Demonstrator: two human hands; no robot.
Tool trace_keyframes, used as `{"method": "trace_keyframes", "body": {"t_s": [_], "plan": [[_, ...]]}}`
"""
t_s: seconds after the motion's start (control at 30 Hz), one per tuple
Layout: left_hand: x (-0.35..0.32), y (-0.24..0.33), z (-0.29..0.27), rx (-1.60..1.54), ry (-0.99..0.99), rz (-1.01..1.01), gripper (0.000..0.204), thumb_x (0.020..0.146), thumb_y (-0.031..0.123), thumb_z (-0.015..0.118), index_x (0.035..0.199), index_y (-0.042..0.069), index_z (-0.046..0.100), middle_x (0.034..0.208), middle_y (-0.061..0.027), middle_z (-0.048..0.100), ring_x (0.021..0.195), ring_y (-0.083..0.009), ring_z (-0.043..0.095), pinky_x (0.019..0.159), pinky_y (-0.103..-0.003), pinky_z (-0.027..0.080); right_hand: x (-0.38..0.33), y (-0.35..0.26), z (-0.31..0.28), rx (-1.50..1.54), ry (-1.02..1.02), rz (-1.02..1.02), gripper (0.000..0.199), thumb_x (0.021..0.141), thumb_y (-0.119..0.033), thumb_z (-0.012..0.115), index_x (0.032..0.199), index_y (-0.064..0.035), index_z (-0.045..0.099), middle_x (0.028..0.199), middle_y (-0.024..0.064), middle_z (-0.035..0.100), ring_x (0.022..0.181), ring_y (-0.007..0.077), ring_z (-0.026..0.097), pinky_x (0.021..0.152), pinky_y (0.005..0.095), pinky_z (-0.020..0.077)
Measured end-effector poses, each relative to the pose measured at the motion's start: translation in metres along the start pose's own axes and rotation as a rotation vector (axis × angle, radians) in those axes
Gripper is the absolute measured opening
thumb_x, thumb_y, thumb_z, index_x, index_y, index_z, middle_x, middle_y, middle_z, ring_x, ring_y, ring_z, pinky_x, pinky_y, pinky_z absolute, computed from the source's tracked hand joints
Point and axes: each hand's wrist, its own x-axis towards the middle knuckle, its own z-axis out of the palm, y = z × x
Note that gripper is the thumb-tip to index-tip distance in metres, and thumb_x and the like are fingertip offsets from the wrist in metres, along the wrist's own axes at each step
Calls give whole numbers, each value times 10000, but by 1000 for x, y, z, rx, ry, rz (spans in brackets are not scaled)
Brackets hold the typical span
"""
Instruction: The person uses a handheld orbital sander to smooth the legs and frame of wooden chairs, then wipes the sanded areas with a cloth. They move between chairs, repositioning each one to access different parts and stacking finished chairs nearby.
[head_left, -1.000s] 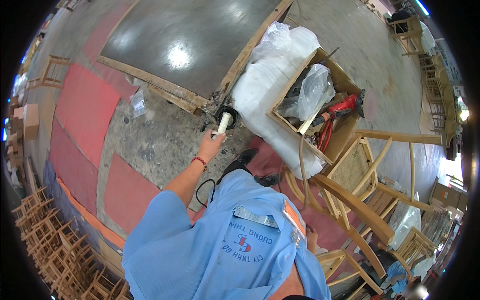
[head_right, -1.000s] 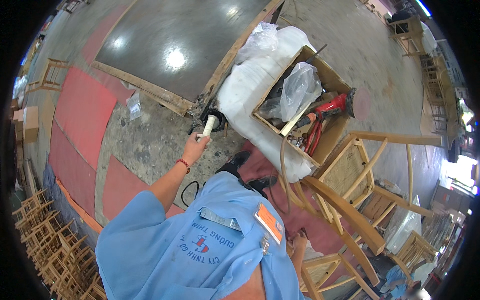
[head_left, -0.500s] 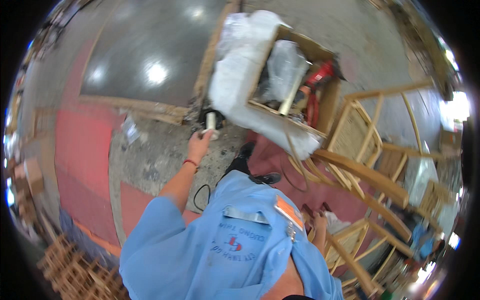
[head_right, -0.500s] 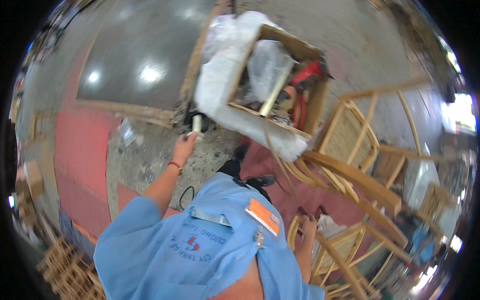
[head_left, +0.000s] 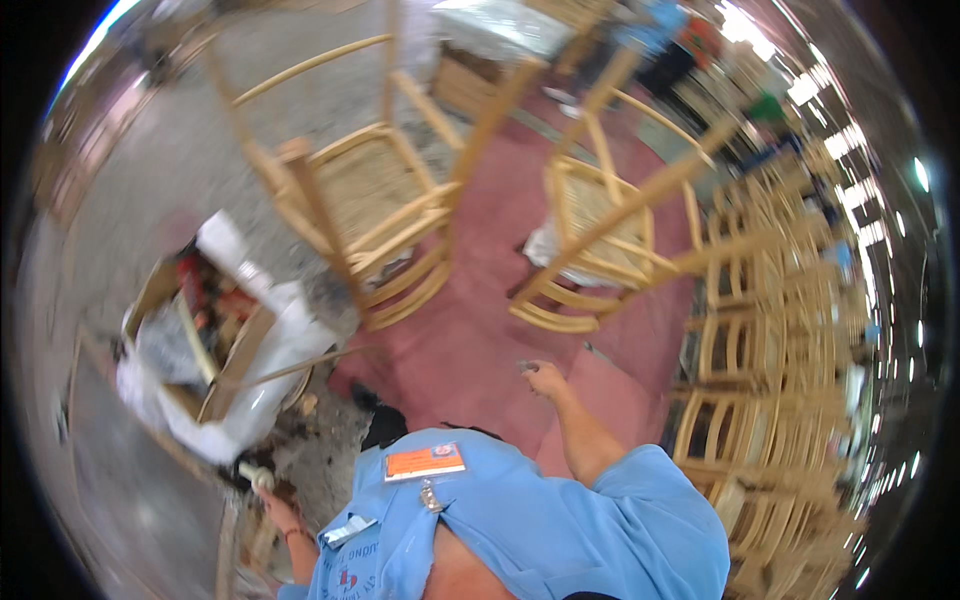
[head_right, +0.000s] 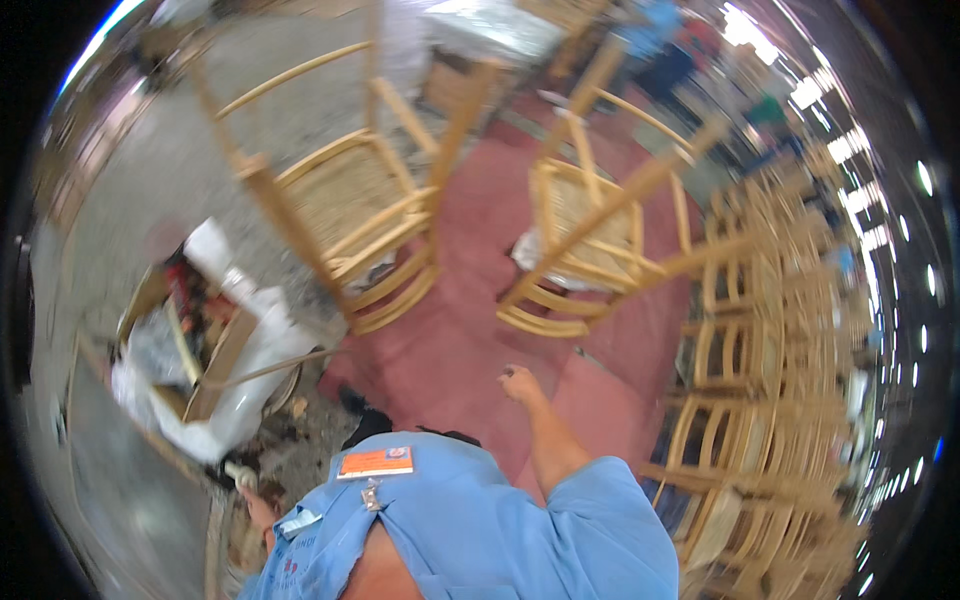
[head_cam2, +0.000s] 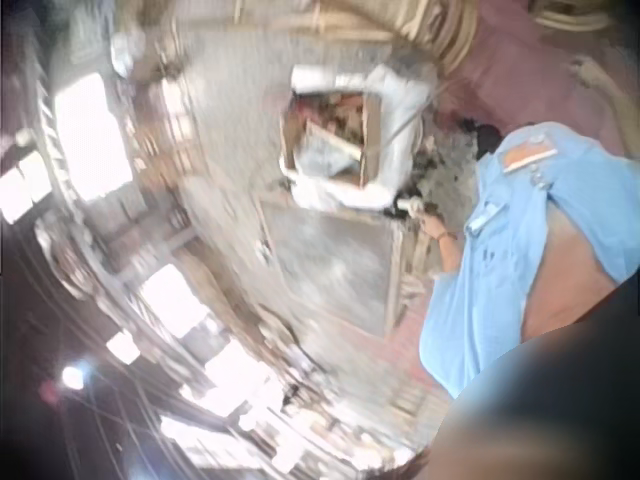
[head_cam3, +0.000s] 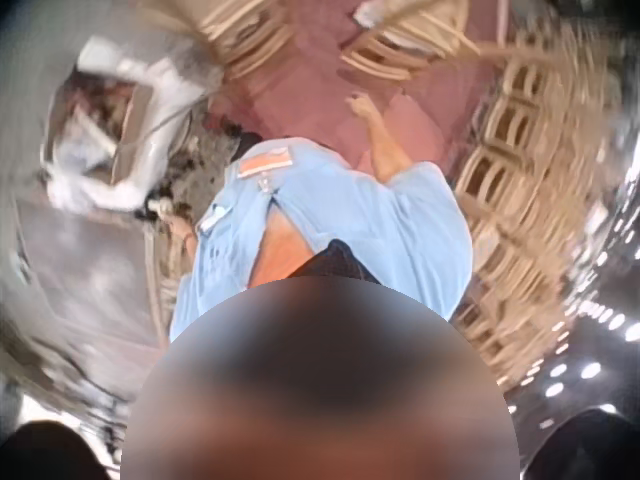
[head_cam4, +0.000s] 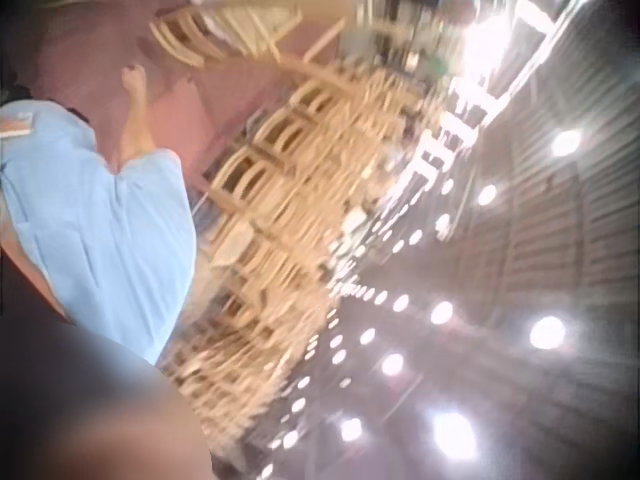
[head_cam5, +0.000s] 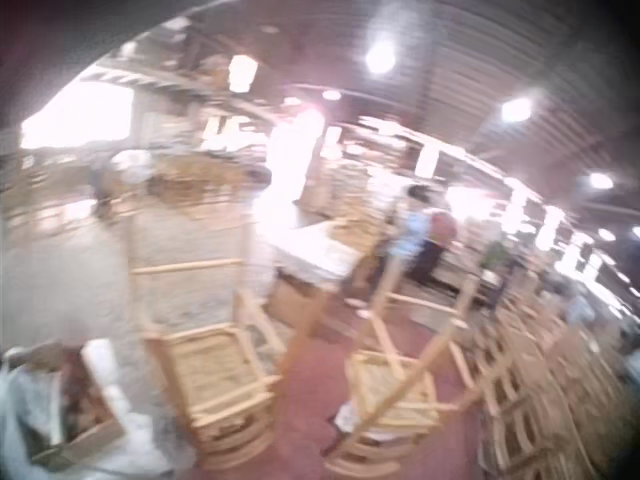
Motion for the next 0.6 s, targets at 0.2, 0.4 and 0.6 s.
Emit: {"method": "trace_keyframes", "body": {"t_s": [0.2, 0.4, 0.6], "plan": [[32, -52, 45, 1306, -66, 822, 538, 960, 488, 556, 1127, -20, 609, 839, -136, 652, 616, -243, 603, 502, -367, 473, -77, 244, 9, 105, 186, 137, 398, 883, -229, 607, 1208, 0, 630, 908, 162, 701, 716, 260, 668, 652, 389, 544], [-98, -63, 276, 1303, -914, 709, 379, 962, 374, 571, 1058, 8, 594, 770, -92, 615, 570, -204, 589, 467, -335, 458, -202, 452, 115, 673, 369, 752, 281, 931, -184, 592, 1124, 11, 657, 962, 158, 685, 699, 255, 677, 572, 387, 580], [-350, -92, 462, 1270, -1318, 548, 241, 963, 281, 586, 984, 41, 583, 703, -49, 576, 533, -156, 572, 439, -298, 444, -307, 468, 186, 1095, 444, 957, 326, 930, -201, 615, 1181, 6, 638, 980, 158, 682, 726, 248, 695, 581, 385, 585]]}}
